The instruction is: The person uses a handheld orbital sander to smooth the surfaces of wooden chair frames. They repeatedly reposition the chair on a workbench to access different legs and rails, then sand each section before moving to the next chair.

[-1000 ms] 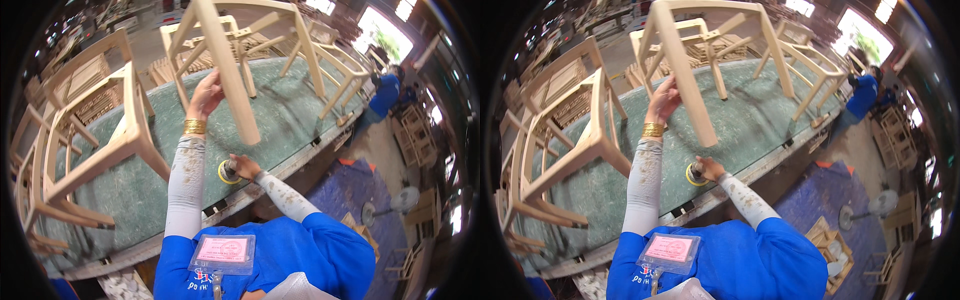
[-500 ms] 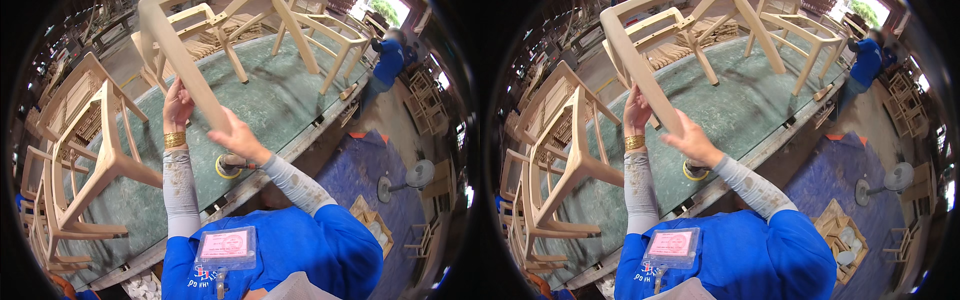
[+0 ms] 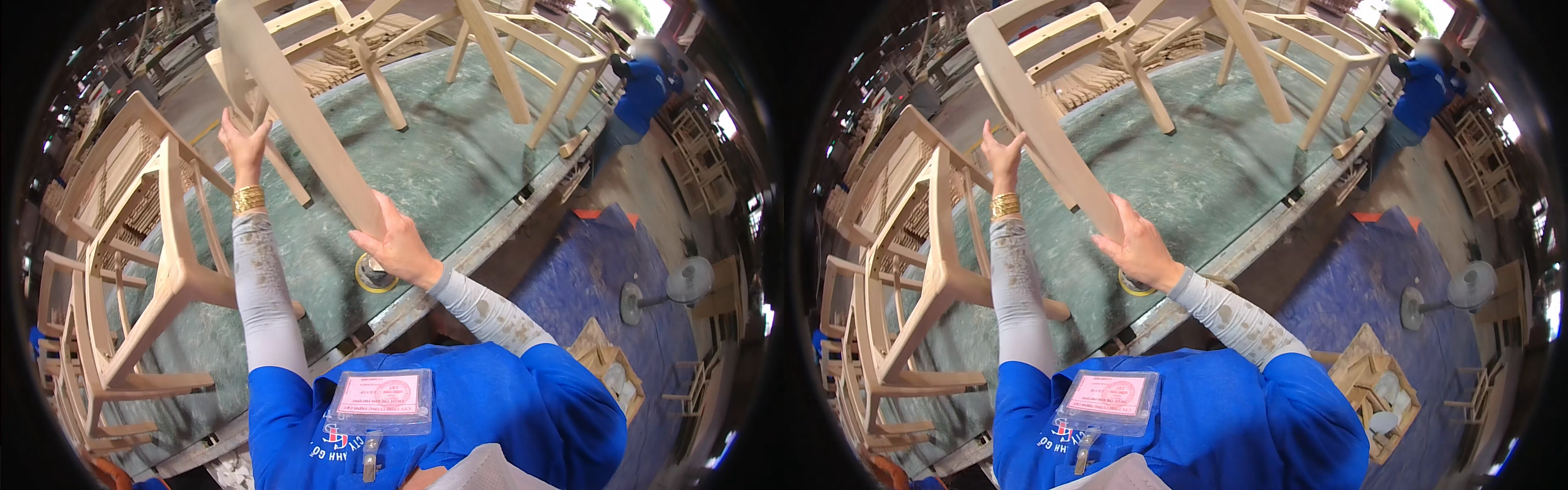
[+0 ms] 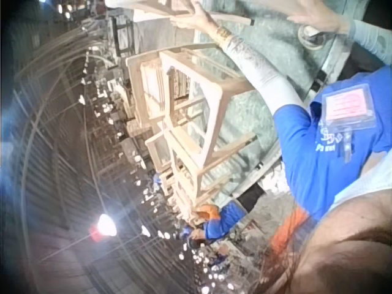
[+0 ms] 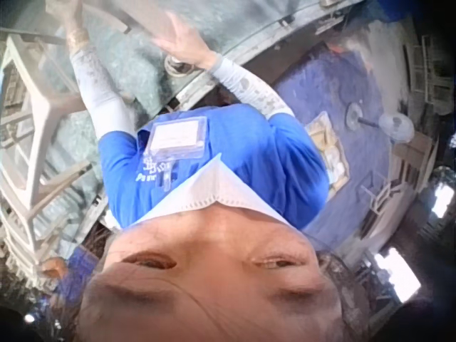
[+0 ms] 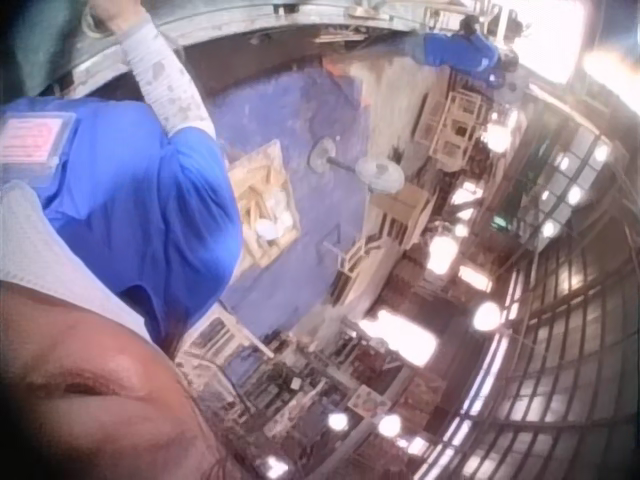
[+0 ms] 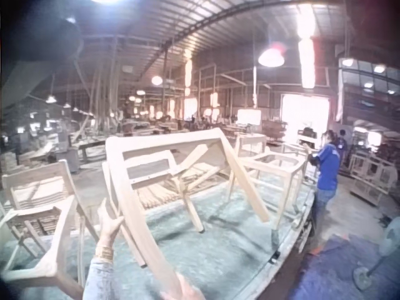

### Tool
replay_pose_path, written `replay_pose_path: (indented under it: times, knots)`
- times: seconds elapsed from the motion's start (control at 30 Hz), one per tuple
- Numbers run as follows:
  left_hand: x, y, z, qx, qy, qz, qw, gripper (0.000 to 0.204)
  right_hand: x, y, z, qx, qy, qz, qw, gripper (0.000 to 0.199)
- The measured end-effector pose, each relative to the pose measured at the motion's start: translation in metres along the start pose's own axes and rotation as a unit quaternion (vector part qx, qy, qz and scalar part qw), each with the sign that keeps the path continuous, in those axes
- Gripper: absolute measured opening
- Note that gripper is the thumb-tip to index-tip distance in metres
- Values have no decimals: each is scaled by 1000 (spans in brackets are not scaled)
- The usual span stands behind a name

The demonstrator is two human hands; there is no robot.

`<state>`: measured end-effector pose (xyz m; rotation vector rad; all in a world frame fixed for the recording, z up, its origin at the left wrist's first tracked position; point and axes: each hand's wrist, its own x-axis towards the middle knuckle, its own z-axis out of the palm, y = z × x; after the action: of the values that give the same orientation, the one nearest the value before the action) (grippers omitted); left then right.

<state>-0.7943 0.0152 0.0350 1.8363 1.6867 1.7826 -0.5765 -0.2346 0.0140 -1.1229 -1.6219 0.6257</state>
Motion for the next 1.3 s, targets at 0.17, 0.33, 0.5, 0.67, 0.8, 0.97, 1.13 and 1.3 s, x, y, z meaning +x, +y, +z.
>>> replay_pose_path:
  times: [0.17,0.33,0.5,0.67,0.8,0.97,1.13,1.3]
  knots:
    - [24,-11,18,45,-60,154,985,69,-24,5,-3,1,-4,50,999,65]
    - [20,-5,32,-21,-161,176,971,41,-39,14,-4,9,19,48,999,63]
    - [11,17,29,-62,-165,201,964,30,-46,17,-21,3,52,25,998,59]
    - [20,76,23,-74,-126,238,960,26,-38,-11,-85,52,47,38,997,58]
    - [46,118,24,10,-130,287,949,28,-26,-30,-139,93,44,84,991,54]
    - [56,163,65,108,-116,312,937,31,-23,47,-179,418,184,103,884,46]
    - [80,177,100,124,-91,324,933,32,-72,153,-51,-189,-35,89,977,79]
    - [86,206,121,36,-61,376,924,24,-102,193,39,-340,-231,49,910,97]
